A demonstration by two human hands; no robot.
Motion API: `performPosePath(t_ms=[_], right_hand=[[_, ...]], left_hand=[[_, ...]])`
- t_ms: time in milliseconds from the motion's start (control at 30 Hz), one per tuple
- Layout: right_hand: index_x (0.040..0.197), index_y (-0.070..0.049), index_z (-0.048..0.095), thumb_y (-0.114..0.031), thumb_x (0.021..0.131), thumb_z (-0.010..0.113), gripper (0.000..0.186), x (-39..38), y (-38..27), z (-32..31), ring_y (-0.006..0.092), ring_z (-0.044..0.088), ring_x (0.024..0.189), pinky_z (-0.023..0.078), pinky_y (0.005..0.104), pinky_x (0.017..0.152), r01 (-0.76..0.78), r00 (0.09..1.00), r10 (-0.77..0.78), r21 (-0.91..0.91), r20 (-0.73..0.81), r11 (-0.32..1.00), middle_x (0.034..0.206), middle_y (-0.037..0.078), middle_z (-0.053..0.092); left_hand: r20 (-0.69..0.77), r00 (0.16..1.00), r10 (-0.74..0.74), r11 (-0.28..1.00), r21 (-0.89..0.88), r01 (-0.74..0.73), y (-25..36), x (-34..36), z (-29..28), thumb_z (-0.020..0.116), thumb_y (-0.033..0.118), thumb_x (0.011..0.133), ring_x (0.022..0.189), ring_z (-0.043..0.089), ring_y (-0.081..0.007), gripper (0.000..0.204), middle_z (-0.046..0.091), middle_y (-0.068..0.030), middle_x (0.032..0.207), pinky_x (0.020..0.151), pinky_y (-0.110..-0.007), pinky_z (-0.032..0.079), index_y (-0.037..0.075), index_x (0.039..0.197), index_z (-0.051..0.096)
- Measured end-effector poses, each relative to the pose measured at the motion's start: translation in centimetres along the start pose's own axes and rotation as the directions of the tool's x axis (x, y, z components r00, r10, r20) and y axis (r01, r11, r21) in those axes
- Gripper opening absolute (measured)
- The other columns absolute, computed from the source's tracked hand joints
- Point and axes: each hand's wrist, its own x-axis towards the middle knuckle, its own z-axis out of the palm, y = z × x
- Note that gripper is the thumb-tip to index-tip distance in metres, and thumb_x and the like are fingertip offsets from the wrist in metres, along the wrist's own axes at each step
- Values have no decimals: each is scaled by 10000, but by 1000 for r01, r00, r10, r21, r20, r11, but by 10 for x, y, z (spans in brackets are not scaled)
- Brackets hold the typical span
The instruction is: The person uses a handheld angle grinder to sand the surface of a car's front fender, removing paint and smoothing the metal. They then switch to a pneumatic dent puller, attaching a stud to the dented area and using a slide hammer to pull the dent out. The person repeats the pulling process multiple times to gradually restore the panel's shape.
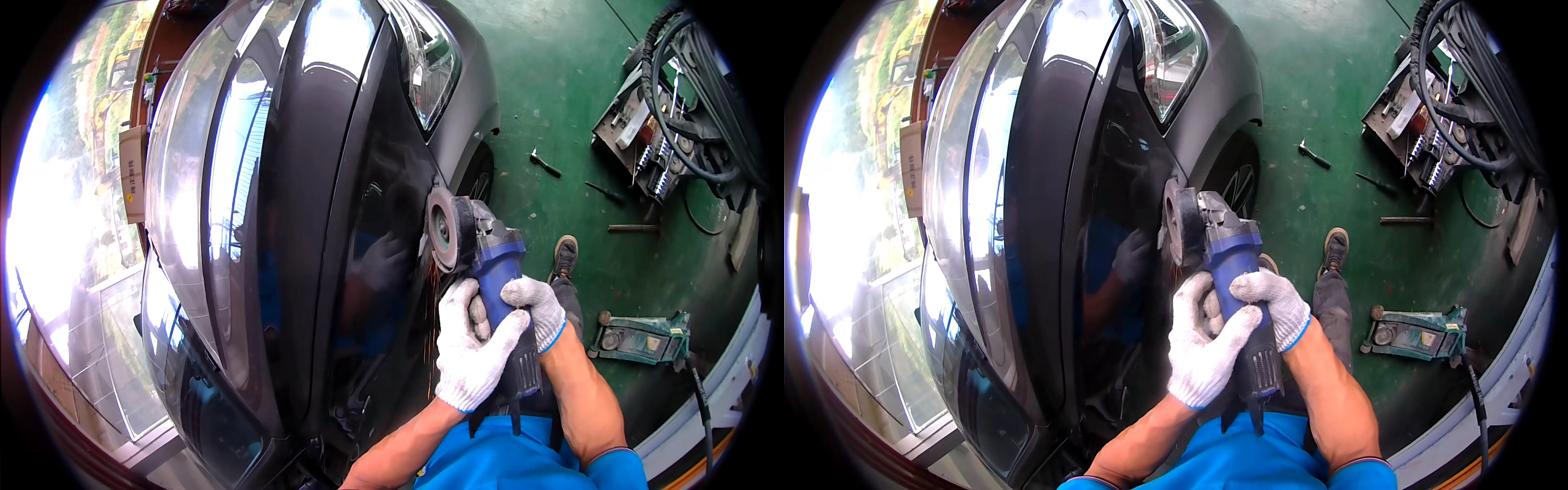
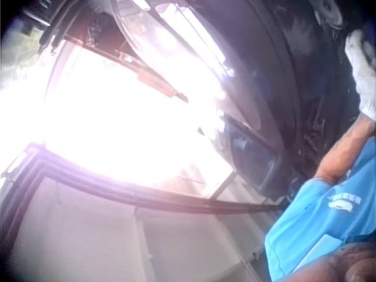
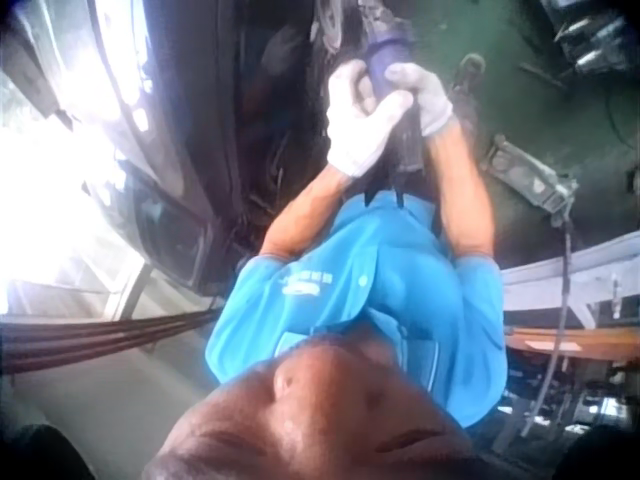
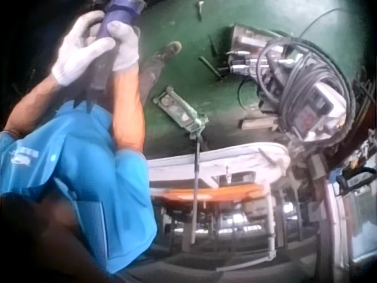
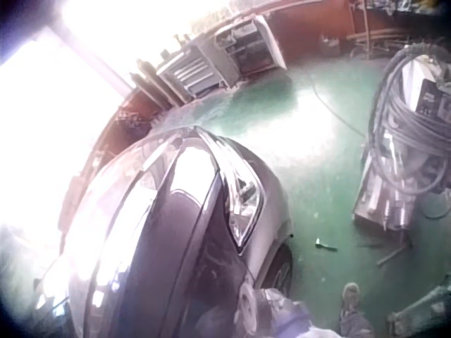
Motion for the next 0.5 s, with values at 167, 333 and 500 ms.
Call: performPosePath(t_ms=[167,333,500], right_hand=[[1013,109,633,-248,797,671,419,1,5,0,311,705,730,608,385,715,9,1000,-11,76,29,997,854,224,696],[1048,73,625,-186,789,701,374,-7,6,8,263,706,710,604,350,684,9,999,-16,-141,-43,990,848,181,698],[1040,14,655,-142,764,764,335,-8,5,31,147,663,763,544,286,695,96,967,-206,-534,-149,840,865,73,685]], left_hand=[[13,1000,4,993,121,-6,10,2,-5,804,144,840,1145,608,-235,699,527,-190,1297,930,-335,546,-19,1387,401],[26,996,-84,932,-352,88,-8,-17,-3,754,14,850,1237,546,-241,675,498,-163,1343,1021,-369,499,-21,1408,376],[80,993,-85,767,-631,116,-15,-15,-8,688,-56,859,1217,563,-230,692,533,-174,1315,1047,-379,477,-16,1445,322]])
